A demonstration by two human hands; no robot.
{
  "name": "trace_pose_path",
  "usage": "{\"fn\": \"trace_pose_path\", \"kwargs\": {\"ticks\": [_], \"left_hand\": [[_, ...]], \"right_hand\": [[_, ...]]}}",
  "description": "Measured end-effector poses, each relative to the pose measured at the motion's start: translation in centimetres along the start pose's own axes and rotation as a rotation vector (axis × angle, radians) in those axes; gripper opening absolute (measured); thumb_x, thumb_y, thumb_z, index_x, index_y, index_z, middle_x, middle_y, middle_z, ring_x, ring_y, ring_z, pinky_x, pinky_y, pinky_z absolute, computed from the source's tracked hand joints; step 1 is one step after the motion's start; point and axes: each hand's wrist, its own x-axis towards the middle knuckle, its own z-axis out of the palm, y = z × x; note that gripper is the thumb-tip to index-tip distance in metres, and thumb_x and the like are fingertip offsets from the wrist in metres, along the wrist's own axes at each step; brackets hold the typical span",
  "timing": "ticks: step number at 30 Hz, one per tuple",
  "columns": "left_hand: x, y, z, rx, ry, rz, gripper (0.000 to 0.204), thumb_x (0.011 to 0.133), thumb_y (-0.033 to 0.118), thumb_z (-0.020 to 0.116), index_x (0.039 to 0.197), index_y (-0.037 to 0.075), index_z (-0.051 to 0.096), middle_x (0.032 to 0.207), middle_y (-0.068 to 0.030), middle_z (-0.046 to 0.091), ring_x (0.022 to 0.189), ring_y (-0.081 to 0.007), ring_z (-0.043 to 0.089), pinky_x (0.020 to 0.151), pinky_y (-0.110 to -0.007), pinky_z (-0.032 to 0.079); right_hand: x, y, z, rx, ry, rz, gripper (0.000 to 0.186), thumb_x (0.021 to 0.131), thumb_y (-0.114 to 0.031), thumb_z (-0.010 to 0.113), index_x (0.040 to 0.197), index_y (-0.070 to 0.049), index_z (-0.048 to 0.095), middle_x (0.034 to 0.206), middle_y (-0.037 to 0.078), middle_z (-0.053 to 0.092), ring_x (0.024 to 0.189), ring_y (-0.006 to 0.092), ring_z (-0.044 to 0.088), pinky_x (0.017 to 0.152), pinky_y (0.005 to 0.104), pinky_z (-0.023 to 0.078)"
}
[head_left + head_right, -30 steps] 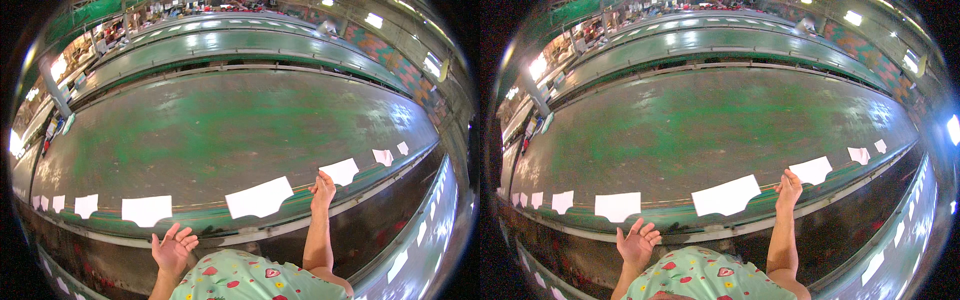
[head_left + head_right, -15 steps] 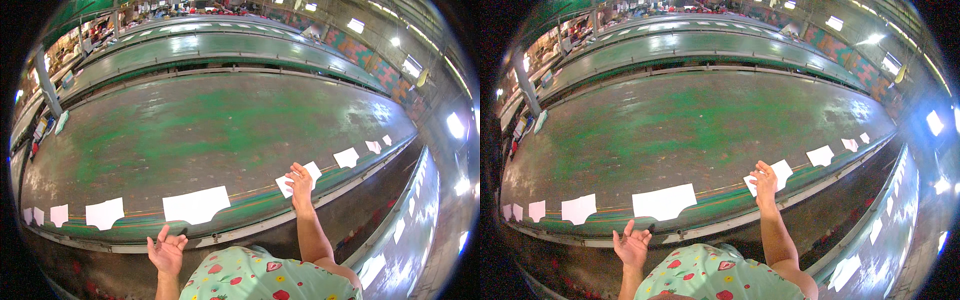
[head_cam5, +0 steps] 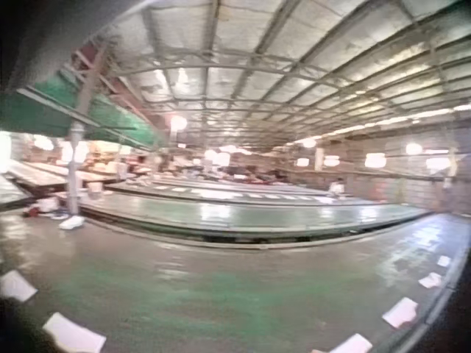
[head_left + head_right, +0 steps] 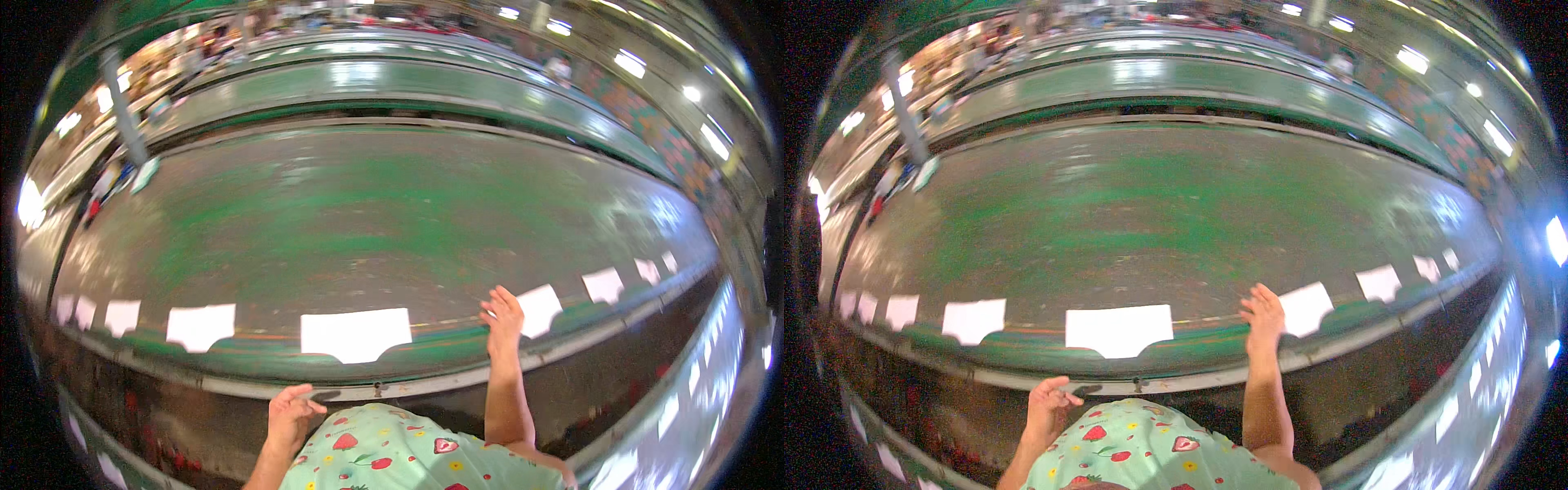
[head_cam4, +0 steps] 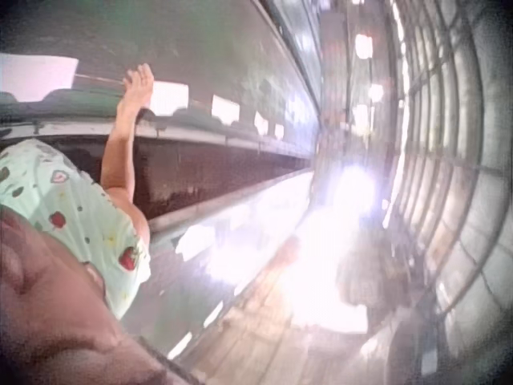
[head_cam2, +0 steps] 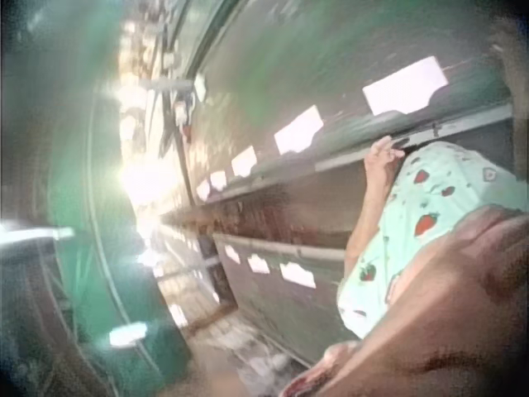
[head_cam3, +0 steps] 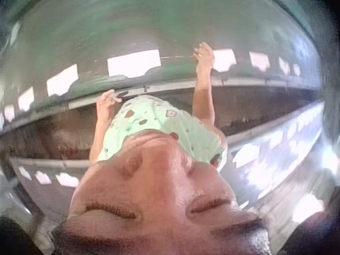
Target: The person repeatedly folds small sheets of light blue and pink tissue paper by hand and places them in a line along the edge of a green workbench. The person handles the sheets one at a time, folding them into smaller rectangles and arranging them sequentially.
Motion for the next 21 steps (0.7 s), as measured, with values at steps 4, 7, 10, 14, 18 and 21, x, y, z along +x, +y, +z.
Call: {"fn": "trace_pose_path", "kwargs": {"ticks": [4,7,10,14,18,21], "left_hand": [[-0.1,0.9,-0.6,0.138,-0.078,0.291,0.076,0.074,-0.015,0.056,0.149,-0.001,0.054,0.102,-0.012,0.073,0.097,-0.0274,0.074,0.097,-0.045,0.06],[-0.5,1.5,-1.4,0.051,-0.159,0.184,0.076,0.084,-0.012,0.062,0.157,0.004,0.047,0.137,-0.0166,0.067,0.114,-0.0251,0.072,0.106,-0.042,0.056],[-0.6,2.2,-2.6,0.116,-0.113,0.12,0.065,0.09,-0.008,0.063,0.153,0.004,0.052,0.133,-0.015,0.068,0.111,-0.0215,0.072,0.103,-0.036,0.056],[0.6,2.6,-5.1,0.144,-0.177,0.075,0.054,0.098,0.0,0.066,0.15,0.004,0.055,0.13,-0.0139,0.069,0.109,-0.0197,0.072,0.1,-0.034,0.056],[2.5,3.9,-9.0,0.148,-0.258,0.075,0.05,0.101,0.003,0.068,0.149,0.003,0.056,0.128,-0.0134,0.07,0.108,-0.0192,0.071,0.1,-0.034,0.056],[3.8,6.6,-13.1,0.187,-0.315,0.025,0.052,0.101,0.004,0.069,0.15,0.0,0.054,0.126,-0.0145,0.069,0.107,-0.0188,0.07,0.098,-0.033,0.057]], "right_hand": [[1.3,1.6,0.0,0.01,-0.033,0.01,0.042,0.103,-0.014,0.061,0.144,-0.001,0.059,0.131,0.015,0.068,0.1,0.0239,0.07,0.081,0.0358,0.058],[2.2,2.8,0.0,-0.04,-0.06,-0.038,0.043,0.103,-0.014,0.064,0.145,-0.004,0.059,0.126,0.011,0.07,0.097,0.0206,0.068,0.08,0.035,0.056],[2.2,3.8,0.6,-0.006,-0.036,0.025,0.044,0.103,-0.016,0.067,0.145,-0.005,0.06,0.12,0.008,0.071,0.094,0.0185,0.067,0.078,0.0338,0.054],[1.0,3.5,2.0,-0.044,0.008,0.036,0.04,0.105,-0.015,0.067,0.143,-0.005,0.061,0.117,0.006,0.071,0.089,0.0164,0.066,0.077,0.0329,0.053],[-0.5,2.8,4.4,-0.066,-0.04,0.049,0.052,0.096,-0.009,0.072,0.145,0.004,0.058,0.151,0.021,0.057,0.112,0.0347,0.07,0.096,0.0444,0.06],[-3.3,4.2,7.5,-0.486,-0.224,-0.416,0.041,0.097,-0.003,0.066,0.137,0.006,0.064,0.137,0.023,0.065,0.103,0.0319,0.072,0.087,0.0384,0.062]]}}
